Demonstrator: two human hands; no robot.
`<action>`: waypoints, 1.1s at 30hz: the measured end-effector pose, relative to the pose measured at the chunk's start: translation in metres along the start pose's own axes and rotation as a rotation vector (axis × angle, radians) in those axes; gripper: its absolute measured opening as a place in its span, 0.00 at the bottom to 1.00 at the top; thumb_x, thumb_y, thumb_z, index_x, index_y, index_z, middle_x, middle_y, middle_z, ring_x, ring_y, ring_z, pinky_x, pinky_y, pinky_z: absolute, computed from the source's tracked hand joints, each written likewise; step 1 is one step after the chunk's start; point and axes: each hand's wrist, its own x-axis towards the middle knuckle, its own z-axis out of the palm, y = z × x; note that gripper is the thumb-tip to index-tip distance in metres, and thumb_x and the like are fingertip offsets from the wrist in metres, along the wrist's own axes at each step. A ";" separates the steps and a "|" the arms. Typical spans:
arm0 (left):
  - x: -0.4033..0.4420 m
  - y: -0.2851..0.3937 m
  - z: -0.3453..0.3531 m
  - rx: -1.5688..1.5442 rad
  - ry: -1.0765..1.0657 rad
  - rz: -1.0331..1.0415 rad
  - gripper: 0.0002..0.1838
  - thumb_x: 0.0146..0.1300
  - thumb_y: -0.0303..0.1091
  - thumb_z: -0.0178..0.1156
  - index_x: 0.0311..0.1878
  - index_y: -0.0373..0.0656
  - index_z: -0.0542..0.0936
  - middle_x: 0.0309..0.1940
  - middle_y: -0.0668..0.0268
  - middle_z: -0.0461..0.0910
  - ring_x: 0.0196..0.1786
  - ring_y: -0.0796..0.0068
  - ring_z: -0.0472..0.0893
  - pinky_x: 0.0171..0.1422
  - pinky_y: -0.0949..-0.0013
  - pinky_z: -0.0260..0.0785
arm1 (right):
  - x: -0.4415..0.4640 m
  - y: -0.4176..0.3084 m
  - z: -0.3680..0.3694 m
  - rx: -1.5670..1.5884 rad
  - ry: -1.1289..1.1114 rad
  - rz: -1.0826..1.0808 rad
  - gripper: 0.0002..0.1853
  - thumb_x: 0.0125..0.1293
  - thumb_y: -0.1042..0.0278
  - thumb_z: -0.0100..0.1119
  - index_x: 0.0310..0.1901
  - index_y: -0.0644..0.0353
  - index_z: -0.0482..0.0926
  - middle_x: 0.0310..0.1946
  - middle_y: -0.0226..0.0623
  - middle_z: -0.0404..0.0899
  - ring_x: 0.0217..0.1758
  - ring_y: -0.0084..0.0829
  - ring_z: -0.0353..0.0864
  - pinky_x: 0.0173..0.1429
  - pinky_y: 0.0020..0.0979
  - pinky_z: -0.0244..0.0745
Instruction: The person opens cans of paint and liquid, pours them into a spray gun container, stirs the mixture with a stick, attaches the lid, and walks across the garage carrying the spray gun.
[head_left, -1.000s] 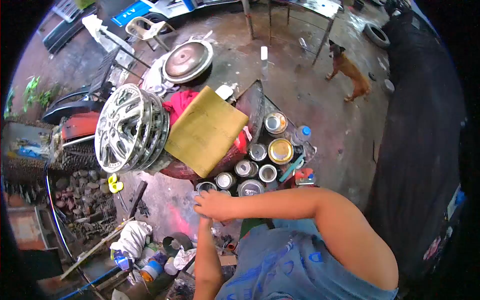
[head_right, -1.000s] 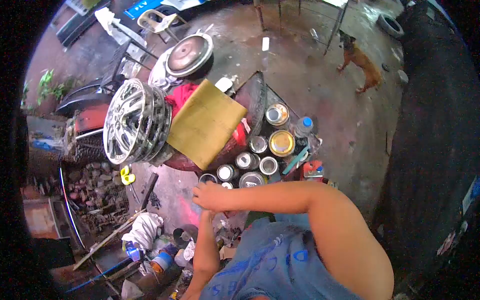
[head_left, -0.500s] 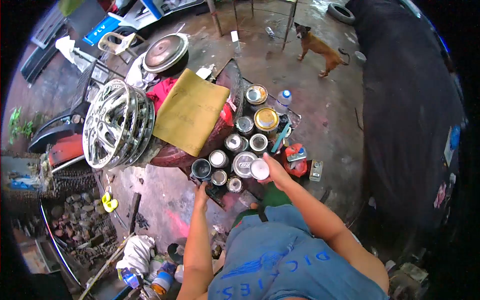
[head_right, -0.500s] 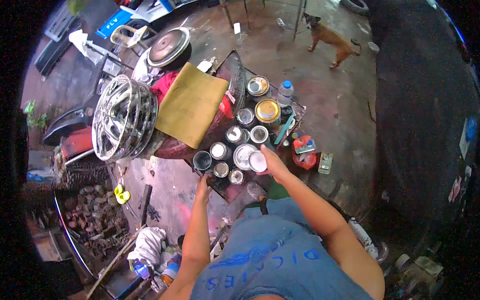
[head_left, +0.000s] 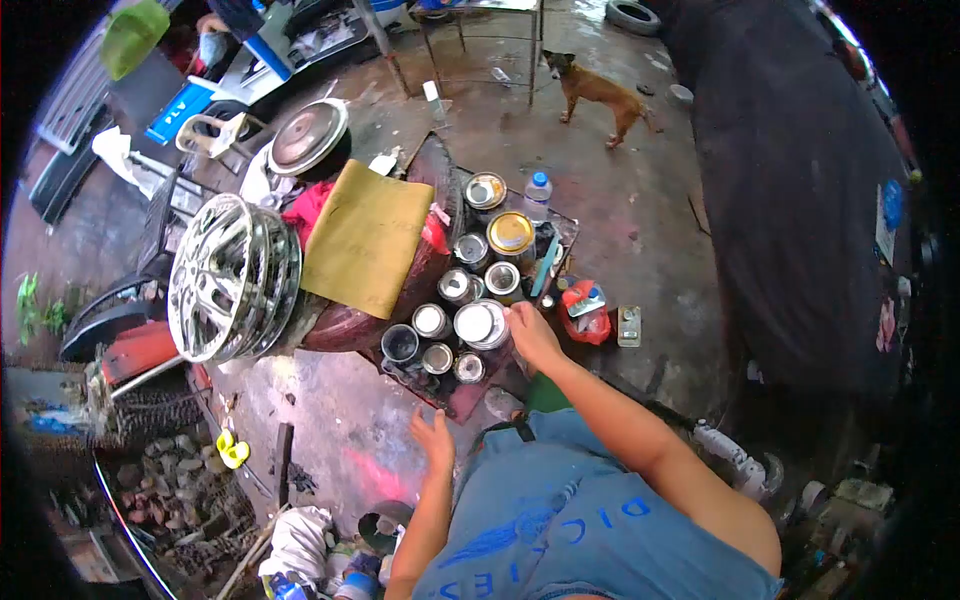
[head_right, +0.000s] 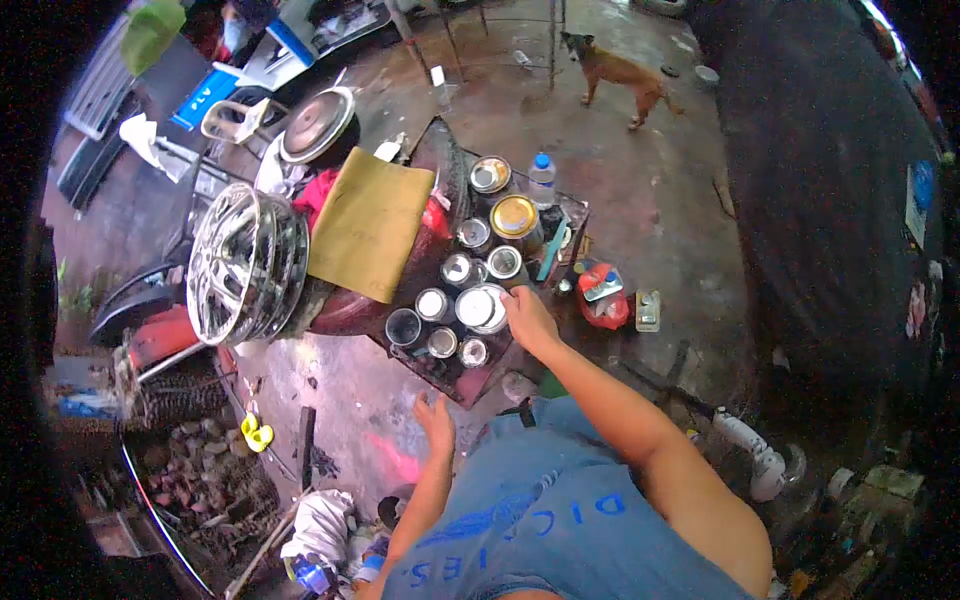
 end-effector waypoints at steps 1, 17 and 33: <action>-0.007 0.010 -0.003 -0.004 -0.024 0.030 0.32 0.69 0.42 0.63 0.67 0.28 0.68 0.67 0.40 0.66 0.70 0.42 0.63 0.77 0.48 0.53 | -0.006 0.005 -0.006 -0.053 0.025 -0.015 0.24 0.76 0.47 0.50 0.54 0.64 0.77 0.48 0.55 0.81 0.56 0.55 0.81 0.61 0.48 0.73; -0.040 -0.003 0.054 0.168 -1.042 0.102 0.24 0.69 0.41 0.66 0.60 0.33 0.79 0.54 0.50 0.81 0.53 0.60 0.84 0.60 0.61 0.77 | -0.108 0.323 -0.066 -0.230 0.175 0.676 0.23 0.68 0.56 0.63 0.56 0.66 0.79 0.56 0.57 0.79 0.62 0.57 0.77 0.65 0.50 0.73; -0.160 0.039 0.433 0.330 -1.555 0.476 0.33 0.63 0.46 0.64 0.70 0.42 0.74 0.72 0.52 0.70 0.76 0.46 0.65 0.78 0.31 0.52 | 0.215 0.601 -0.036 -0.451 0.049 0.302 0.18 0.70 0.69 0.53 0.59 0.66 0.76 0.52 0.52 0.79 0.59 0.54 0.79 0.62 0.48 0.76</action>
